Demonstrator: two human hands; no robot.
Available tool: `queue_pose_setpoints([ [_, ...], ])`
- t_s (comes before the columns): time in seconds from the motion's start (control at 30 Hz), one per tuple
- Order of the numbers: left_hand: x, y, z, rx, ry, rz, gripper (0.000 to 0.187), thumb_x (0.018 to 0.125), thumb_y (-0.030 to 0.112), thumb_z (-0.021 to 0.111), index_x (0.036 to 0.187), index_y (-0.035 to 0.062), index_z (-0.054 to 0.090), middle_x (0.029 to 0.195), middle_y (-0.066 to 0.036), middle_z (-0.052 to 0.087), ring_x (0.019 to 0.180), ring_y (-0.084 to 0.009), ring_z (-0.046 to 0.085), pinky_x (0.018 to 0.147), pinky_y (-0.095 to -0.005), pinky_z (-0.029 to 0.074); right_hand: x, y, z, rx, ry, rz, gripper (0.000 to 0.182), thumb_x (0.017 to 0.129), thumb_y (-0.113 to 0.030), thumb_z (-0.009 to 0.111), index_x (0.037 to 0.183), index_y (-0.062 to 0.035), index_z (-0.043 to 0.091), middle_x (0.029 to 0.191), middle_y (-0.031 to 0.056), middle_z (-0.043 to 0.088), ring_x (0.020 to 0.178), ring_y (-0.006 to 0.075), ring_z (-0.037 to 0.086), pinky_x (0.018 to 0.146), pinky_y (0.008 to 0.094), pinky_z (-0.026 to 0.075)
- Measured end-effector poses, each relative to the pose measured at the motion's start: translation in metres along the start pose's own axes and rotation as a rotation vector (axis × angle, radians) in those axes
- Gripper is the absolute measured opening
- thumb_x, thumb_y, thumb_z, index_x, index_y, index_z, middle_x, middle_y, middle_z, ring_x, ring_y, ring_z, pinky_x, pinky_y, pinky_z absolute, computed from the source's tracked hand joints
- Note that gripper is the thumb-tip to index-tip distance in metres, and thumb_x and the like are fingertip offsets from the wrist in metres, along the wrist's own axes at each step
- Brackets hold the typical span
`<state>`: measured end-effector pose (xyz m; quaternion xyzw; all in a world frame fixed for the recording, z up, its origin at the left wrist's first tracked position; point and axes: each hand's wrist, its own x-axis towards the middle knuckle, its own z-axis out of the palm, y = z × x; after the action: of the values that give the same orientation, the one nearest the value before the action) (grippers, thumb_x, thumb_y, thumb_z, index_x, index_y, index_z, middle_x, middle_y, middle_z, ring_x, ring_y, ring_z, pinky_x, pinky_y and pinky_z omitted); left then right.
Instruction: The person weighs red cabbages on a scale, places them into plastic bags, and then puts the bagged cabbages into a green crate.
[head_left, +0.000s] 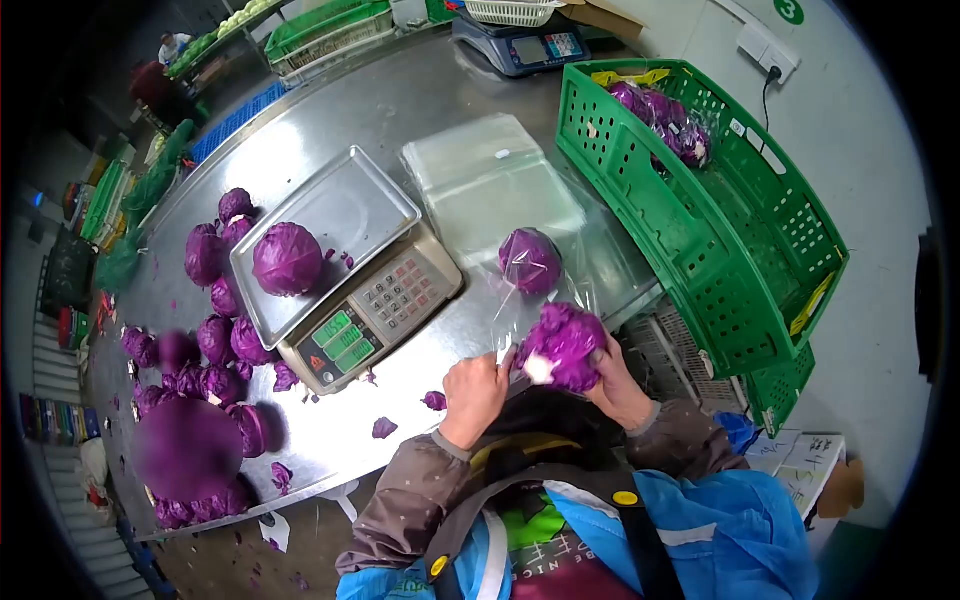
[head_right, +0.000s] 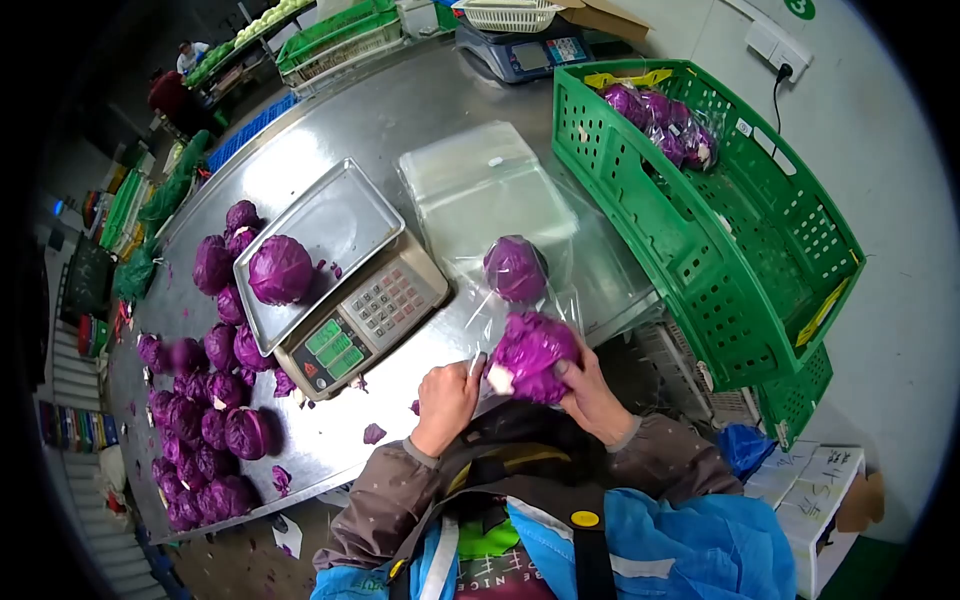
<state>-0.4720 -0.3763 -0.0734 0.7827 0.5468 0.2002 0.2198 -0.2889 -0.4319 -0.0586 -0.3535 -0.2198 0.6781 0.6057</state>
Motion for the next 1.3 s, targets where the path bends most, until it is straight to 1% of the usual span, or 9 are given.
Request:
queue_pose_setpoints([
  [0.27,0.015,0.015,-0.025,-0.022,-0.038,0.038,0.021,0.079,0.020,0.060,0.073,-0.0004,0.056,0.058,-0.019,0.054,0.055,-0.0377,0.054,0.049,-0.0425,0.041,0.000,-0.028,-0.006,0.636,-0.289,0.202,0.071,0.073,-0.021,0.070,0.131,-0.0090,0.030,0.130,0.0102,0.039,0.116,0.0242,0.044,0.099,0.0440,0.035],
  [0.37,0.017,0.007,-0.008,-0.246,0.179,0.230,0.015,0.080,0.014,0.058,0.083,0.0008,0.051,0.062,-0.016,0.057,0.057,-0.0384,0.055,0.051,-0.0444,0.041,-0.011,-0.024,-0.009,0.428,-0.294,0.308,0.068,0.077,-0.025,0.065,0.132,-0.0075,0.030,0.131,0.0104,0.039,0.118,0.0231,0.042,0.100,0.0409,0.032],
  [0.57,0.009,0.013,-0.003,-0.458,0.068,0.045,0.013,0.084,0.012,0.053,0.088,0.0016,0.048,0.058,-0.017,0.053,0.054,-0.0382,0.054,0.048,-0.0445,0.040,-0.014,-0.002,-0.022,0.049,-0.376,0.478,0.062,0.088,-0.041,0.045,0.134,-0.0036,0.026,0.134,0.0120,0.036,0.124,0.0218,0.036,0.106,0.0345,0.020],
  [0.63,0.008,0.009,-0.004,-0.326,0.044,0.057,0.014,0.085,0.015,0.053,0.088,0.0021,0.049,0.055,-0.017,0.053,0.052,-0.0378,0.054,0.047,-0.0441,0.039,0.005,-0.005,-0.029,0.255,-0.439,0.589,0.058,0.088,-0.037,0.046,0.135,-0.0085,0.024,0.127,0.0141,0.042,0.109,0.0251,0.051,0.074,0.0381,0.052],
  [0.67,0.007,0.006,-0.006,-0.192,0.027,0.064,0.016,0.085,0.018,0.054,0.088,0.0026,0.050,0.053,-0.017,0.052,0.049,-0.0373,0.053,0.045,-0.0436,0.039,0.009,-0.012,-0.022,0.070,-0.243,0.544,0.057,0.089,-0.036,0.045,0.134,-0.0101,0.024,0.123,0.0150,0.044,0.100,0.0264,0.056,0.054,0.0347,0.055],
  [0.8,0.007,0.009,-0.005,-0.107,0.002,0.050,0.020,0.083,0.022,0.054,0.085,0.0032,0.060,0.055,-0.018,0.054,0.053,-0.0351,0.056,0.049,-0.0427,0.042,0.012,-0.030,-0.019,-0.306,-0.063,0.406,0.058,0.087,-0.022,0.050,0.136,-0.0105,0.020,0.125,0.0131,0.041,0.096,0.0232,0.056,0.060,0.0333,0.054],
  [0.87,0.006,0.008,0.000,-0.129,0.009,0.049,0.021,0.083,0.023,0.054,0.077,0.0051,0.063,0.055,-0.017,0.055,0.053,-0.0342,0.057,0.049,-0.0421,0.044,0.017,-0.011,-0.043,-0.806,-0.173,-0.105,0.064,0.085,-0.017,0.052,0.138,-0.0127,0.015,0.124,0.0117,0.041,0.096,0.0211,0.056,0.063,0.0341,0.053],
  [1.1,0.007,0.012,-0.002,-0.040,-0.030,0.053,0.022,0.081,0.025,0.053,0.073,0.0097,0.066,0.057,-0.016,0.057,0.054,-0.0337,0.057,0.048,-0.0420,0.044,0.022,-0.001,-0.057,0.147,0.097,0.432,0.056,0.086,-0.038,0.050,0.130,-0.0128,0.026,0.112,0.0094,0.051,0.086,0.0223,0.060,0.058,0.0334,0.054],
  [1.3,0.019,0.022,-0.004,-0.044,0.035,0.083,0.035,0.082,0.036,0.052,0.066,0.0072,0.063,0.054,-0.014,0.057,0.050,-0.0299,0.058,0.043,-0.0394,0.042,0.020,0.006,-0.015,-0.534,0.242,0.119,0.047,0.088,-0.043,0.040,0.123,-0.0115,0.035,0.093,0.0115,0.059,0.065,0.0180,0.061,0.042,0.0251,0.050],
])
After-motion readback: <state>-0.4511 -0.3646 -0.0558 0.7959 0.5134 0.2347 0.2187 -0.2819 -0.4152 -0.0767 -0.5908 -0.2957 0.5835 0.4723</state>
